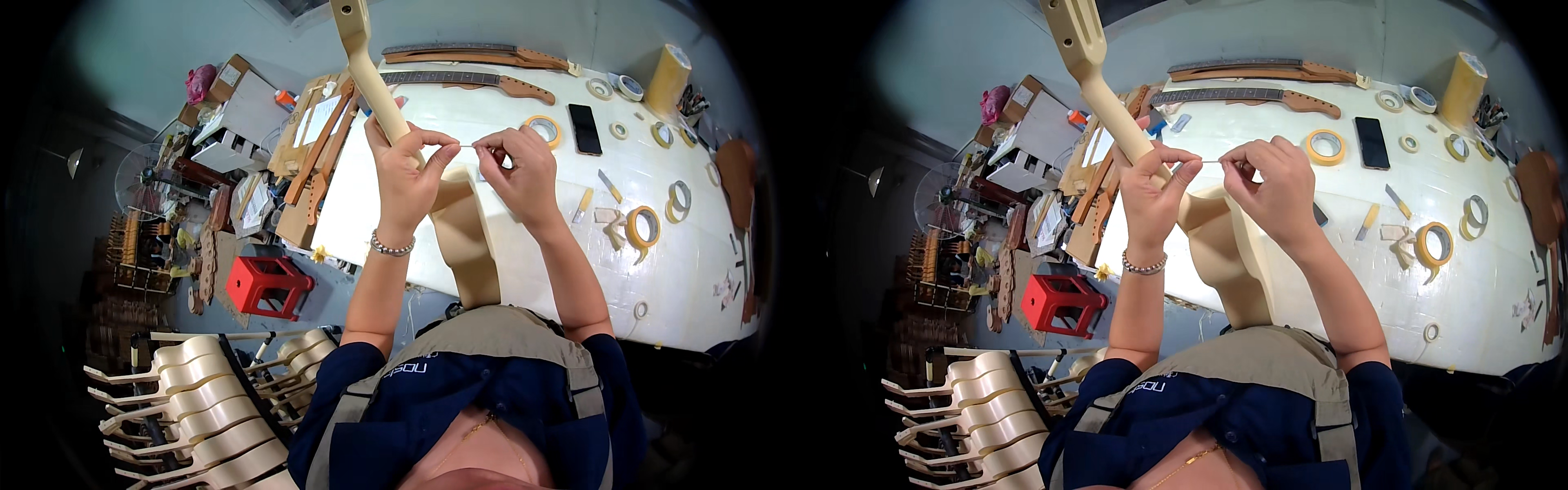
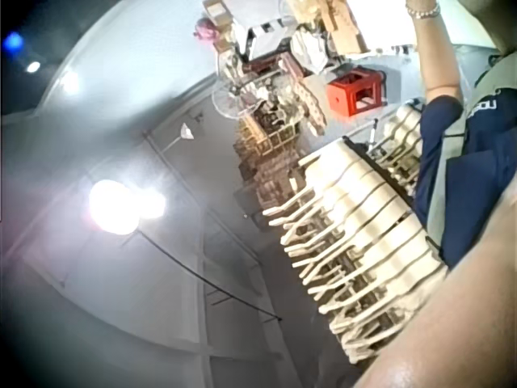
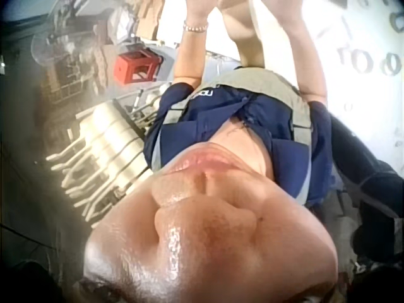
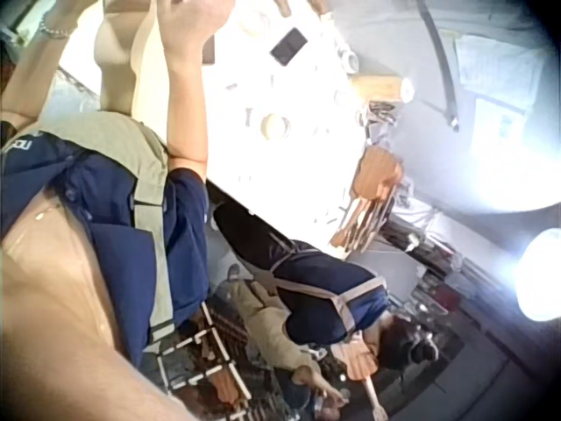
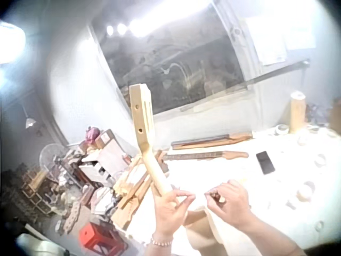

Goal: The person uses a sanding block to smooth the edges and surfaces of a light-colored wooden chair component. They rotate the piece to access different angles and then place it on a rack before picking up another similar component to continue the sanding process.

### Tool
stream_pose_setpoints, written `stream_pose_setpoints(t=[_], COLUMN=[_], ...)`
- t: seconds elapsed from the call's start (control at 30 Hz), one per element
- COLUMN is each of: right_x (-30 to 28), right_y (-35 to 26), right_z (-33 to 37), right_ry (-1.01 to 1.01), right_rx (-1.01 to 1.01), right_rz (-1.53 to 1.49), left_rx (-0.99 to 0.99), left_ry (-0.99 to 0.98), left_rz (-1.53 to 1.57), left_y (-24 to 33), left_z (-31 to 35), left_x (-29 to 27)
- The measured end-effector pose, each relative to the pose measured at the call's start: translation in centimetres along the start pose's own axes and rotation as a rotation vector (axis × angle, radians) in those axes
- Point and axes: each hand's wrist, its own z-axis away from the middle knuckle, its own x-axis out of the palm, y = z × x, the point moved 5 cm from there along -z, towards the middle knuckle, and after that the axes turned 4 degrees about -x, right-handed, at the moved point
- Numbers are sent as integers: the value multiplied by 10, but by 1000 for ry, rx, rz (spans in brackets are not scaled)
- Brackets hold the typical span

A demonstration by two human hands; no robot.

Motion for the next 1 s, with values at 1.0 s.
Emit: stream_pose_setpoints(t=[1.0], right_x=[34], right_y=[-30], right_z=[-93], right_ry=[-133], right_rx=[-118], right_rz=[-481], left_rx=[-57], left_ry=[67], left_rz=[196], left_y=[-15], left_z=[2], left_x=[5])
